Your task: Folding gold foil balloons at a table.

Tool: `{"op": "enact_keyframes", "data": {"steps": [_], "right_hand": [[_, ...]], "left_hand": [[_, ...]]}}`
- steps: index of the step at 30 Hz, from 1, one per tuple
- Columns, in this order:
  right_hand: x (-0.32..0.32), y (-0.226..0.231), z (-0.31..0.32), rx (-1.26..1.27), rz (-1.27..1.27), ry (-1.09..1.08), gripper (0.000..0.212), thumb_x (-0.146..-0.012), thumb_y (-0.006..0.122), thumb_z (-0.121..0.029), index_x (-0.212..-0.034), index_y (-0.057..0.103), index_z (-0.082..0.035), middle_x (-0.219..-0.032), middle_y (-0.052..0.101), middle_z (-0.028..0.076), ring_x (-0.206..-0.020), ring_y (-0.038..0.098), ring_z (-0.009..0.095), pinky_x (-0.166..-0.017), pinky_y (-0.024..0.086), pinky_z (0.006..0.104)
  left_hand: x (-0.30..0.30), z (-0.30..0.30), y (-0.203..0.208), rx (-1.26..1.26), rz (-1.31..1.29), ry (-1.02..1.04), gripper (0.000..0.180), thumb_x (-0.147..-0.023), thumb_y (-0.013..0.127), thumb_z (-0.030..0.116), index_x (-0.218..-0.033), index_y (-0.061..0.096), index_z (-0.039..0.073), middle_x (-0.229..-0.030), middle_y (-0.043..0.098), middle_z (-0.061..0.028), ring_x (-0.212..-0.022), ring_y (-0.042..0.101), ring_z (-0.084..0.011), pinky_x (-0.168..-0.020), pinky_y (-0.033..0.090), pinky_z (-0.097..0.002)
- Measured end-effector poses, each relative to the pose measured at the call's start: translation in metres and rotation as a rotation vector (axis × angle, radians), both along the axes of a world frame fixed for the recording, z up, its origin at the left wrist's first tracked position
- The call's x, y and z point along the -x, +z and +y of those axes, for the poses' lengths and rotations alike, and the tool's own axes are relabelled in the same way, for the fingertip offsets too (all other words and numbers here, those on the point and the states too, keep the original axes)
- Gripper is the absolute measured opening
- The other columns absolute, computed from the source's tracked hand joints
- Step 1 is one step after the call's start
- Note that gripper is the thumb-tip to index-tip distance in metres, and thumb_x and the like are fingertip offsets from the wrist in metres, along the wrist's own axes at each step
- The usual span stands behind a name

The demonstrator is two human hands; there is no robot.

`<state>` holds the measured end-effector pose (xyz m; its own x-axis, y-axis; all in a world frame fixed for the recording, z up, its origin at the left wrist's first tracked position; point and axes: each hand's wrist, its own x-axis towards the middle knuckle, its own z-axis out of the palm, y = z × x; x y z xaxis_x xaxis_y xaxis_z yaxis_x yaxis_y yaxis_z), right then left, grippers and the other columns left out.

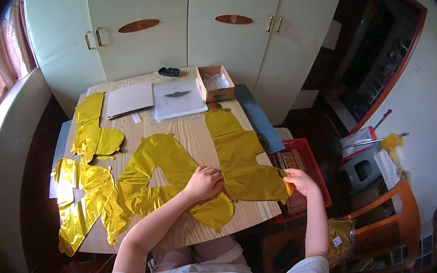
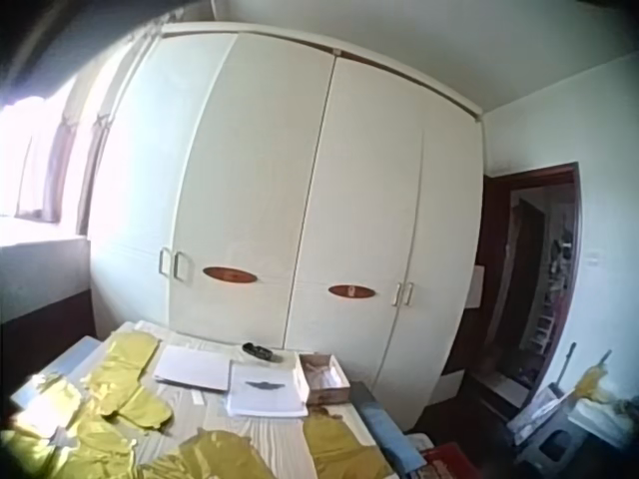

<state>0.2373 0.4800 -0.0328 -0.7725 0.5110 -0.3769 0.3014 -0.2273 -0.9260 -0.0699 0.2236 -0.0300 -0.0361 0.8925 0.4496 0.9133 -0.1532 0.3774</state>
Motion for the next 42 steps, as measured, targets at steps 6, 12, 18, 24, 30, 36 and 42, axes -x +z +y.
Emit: {"op": "enact_keyframes", "data": {"steps": [6,12,18,24,30,36,42], "right_hand": [[0.011,-0.003,0.008,-0.163,-0.059,-0.073,0.030,-0.089,0.056,0.003,-0.119,0.057,0.006,-0.110,0.065,0.009,-0.101,0.062,0.017,-0.094,0.047,0.0311],[-0.001,-0.005,-0.001,-0.082,-0.078,0.012,0.027,-0.088,0.057,0.003,-0.115,0.058,0.005,-0.106,0.065,0.009,-0.097,0.063,0.017,-0.091,0.048,0.0303],[0.003,-0.001,-0.013,-0.158,-0.090,-0.083,0.021,-0.087,0.059,0.001,-0.108,0.061,0.001,-0.098,0.066,0.006,-0.091,0.063,0.015,-0.085,0.049,0.0285],[-0.001,-0.005,-0.016,-0.195,-0.107,-0.123,0.013,-0.088,0.060,0.000,-0.101,0.062,-0.001,-0.093,0.065,0.004,-0.085,0.061,0.012,-0.080,0.048,0.0266],[-0.002,-0.006,-0.042,-0.159,-0.038,-0.275,0.011,-0.087,0.061,0.000,-0.098,0.061,-0.003,-0.090,0.065,0.003,-0.081,0.062,0.012,-0.075,0.049,0.0260],[0.025,-0.009,-0.045,-0.165,0.010,-0.311,0.018,-0.088,0.059,0.000,-0.106,0.062,0.000,-0.095,0.065,0.005,-0.086,0.062,0.013,-0.078,0.049,0.0273],[0.005,0.004,-0.047,-0.341,-0.110,-0.200,0.021,-0.086,0.059,0.003,-0.107,0.062,0.003,-0.092,0.064,0.004,-0.086,0.061,0.013,-0.079,0.048,0.0262]], "left_hand": [[-0.001,0.001,0.000,-0.013,-0.017,-0.033,0.022,-0.083,0.064,0.023,-0.097,0.067,0.006,-0.099,0.067,-0.0078,-0.099,0.063,-0.0251,-0.093,0.045,-0.0395],[-0.002,-0.002,0.004,0.071,-0.001,-0.009,0.035,-0.085,0.064,0.029,-0.112,0.064,0.006,-0.119,0.061,-0.0120,-0.116,0.056,-0.0278,-0.101,0.040,-0.0422],[0.000,0.004,-0.007,0.070,0.067,-0.029,0.042,-0.087,0.062,0.033,-0.117,0.062,0.004,-0.136,0.053,-0.0158,-0.131,0.045,-0.0285,-0.109,0.033,-0.0433],[0.006,0.014,-0.016,0.106,0.084,-0.055,0.042,-0.088,0.057,0.030,-0.121,0.059,0.003,-0.141,0.049,-0.0172,-0.135,0.041,-0.0286,-0.112,0.030,-0.0439],[0.014,0.027,-0.008,0.257,0.117,-0.093,0.043,-0.091,0.051,0.027,-0.126,0.054,0.004,-0.145,0.045,-0.0164,-0.138,0.038,-0.0292,-0.114,0.026,-0.0468],[0.033,0.054,-0.006,0.275,0.050,0.020,0.039,-0.090,0.050,0.026,-0.124,0.056,0.007,-0.142,0.049,-0.0098,-0.137,0.040,-0.0268,-0.116,0.024,-0.0501],[0.034,0.046,0.009,0.371,0.065,-0.095,0.037,-0.087,0.058,0.029,-0.119,0.057,0.009,-0.125,0.057,-0.0109,-0.123,0.051,-0.0280,-0.103,0.040,-0.0468]]}}
